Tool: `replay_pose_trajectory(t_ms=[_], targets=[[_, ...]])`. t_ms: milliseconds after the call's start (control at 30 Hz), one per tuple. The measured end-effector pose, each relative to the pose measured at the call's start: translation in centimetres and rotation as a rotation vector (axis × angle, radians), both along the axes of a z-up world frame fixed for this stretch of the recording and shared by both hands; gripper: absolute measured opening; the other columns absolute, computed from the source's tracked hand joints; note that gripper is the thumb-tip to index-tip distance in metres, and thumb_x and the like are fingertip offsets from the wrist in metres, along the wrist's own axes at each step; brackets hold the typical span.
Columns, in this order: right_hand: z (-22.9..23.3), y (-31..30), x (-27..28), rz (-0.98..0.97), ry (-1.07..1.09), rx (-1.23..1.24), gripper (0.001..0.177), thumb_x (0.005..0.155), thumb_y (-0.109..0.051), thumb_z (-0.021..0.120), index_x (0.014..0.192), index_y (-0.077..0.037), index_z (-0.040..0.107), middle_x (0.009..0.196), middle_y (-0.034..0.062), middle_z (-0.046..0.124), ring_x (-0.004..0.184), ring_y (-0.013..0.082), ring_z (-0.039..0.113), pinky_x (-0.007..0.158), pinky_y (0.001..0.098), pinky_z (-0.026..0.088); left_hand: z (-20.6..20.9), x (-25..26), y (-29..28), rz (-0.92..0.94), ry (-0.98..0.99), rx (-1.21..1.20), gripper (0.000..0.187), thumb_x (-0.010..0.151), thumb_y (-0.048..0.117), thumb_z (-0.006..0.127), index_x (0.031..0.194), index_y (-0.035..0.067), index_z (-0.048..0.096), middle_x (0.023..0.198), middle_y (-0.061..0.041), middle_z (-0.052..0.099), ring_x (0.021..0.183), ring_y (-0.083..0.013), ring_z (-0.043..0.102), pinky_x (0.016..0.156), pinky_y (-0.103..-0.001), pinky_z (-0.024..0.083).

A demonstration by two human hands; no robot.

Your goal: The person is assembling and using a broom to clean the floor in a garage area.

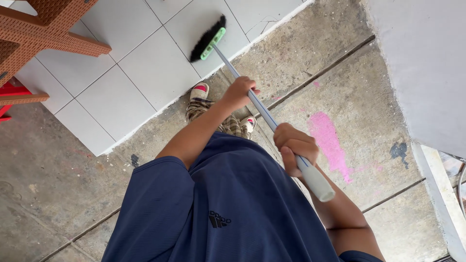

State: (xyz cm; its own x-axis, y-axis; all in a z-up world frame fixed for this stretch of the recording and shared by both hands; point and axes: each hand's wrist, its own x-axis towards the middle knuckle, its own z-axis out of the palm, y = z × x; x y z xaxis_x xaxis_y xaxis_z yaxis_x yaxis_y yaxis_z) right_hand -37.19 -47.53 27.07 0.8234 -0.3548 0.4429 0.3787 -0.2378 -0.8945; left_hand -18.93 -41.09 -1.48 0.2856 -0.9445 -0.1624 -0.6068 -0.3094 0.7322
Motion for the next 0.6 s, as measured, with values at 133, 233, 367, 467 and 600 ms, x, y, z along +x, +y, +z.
replay_pose_trajectory(t_ms=[133, 233, 367, 467, 600], targets=[[2.7, -1.1, -1.6, 0.004, 0.043, -0.041, 0.026, 0.088, 0.001, 0.048, 0.062, -0.001, 0.047, 0.061, 0.0122, 0.052, 0.058, 0.0243, 0.053, 0.061, 0.0403, 0.045, 4.3, -2.6, -2.0, -0.045, 0.016, -0.048, 0.035, 0.098, 0.039, 0.072, 0.083, 0.008, 0.067, 0.081, -0.005, 0.066, 0.085, -0.0214, 0.062, 0.082, -0.037, 0.054], [3.4, -1.4, -1.8, -0.004, -0.029, -0.081, 0.032, 0.093, -0.004, 0.05, 0.062, -0.002, 0.049, 0.06, 0.0119, 0.052, 0.056, 0.0244, 0.054, 0.06, 0.0405, 0.045, 7.5, -2.3, -3.3, -0.084, 0.043, -0.036, 0.037, 0.095, 0.042, 0.072, 0.082, 0.008, 0.067, 0.082, -0.006, 0.065, 0.085, -0.0221, 0.061, 0.076, -0.038, 0.054], [1.8, -1.4, -2.5, -0.107, -0.048, -0.061, 0.041, 0.102, -0.017, 0.053, 0.064, -0.003, 0.051, 0.062, 0.0102, 0.054, 0.059, 0.0235, 0.057, 0.064, 0.0413, 0.048, 7.4, -1.0, -4.5, -0.049, 0.006, 0.002, 0.038, 0.092, 0.045, 0.072, 0.081, 0.009, 0.065, 0.082, -0.004, 0.064, 0.085, -0.0207, 0.061, 0.072, -0.037, 0.055], [-1.0, -1.2, -2.4, -0.15, -0.073, -0.043, 0.04, 0.104, -0.019, 0.054, 0.068, -0.002, 0.053, 0.066, 0.0109, 0.057, 0.066, 0.0242, 0.061, 0.073, 0.0433, 0.052, 6.3, 1.6, -4.6, -0.008, -0.031, 0.007, 0.038, 0.092, 0.044, 0.073, 0.081, 0.01, 0.063, 0.084, -0.003, 0.063, 0.086, -0.0199, 0.061, 0.073, -0.036, 0.056], [-4.4, -1.6, -0.8, -0.136, 0.082, -0.125, 0.026, 0.104, -0.014, 0.056, 0.081, -0.004, 0.059, 0.091, 0.0132, 0.067, 0.101, 0.032, 0.07, 0.107, 0.0508, 0.052, 4.8, 7.4, -5.7, 0.039, -0.131, 0.009, 0.036, 0.091, 0.04, 0.075, 0.08, 0.009, 0.062, 0.086, -0.004, 0.062, 0.089, -0.0203, 0.061, 0.076, -0.037, 0.057]])
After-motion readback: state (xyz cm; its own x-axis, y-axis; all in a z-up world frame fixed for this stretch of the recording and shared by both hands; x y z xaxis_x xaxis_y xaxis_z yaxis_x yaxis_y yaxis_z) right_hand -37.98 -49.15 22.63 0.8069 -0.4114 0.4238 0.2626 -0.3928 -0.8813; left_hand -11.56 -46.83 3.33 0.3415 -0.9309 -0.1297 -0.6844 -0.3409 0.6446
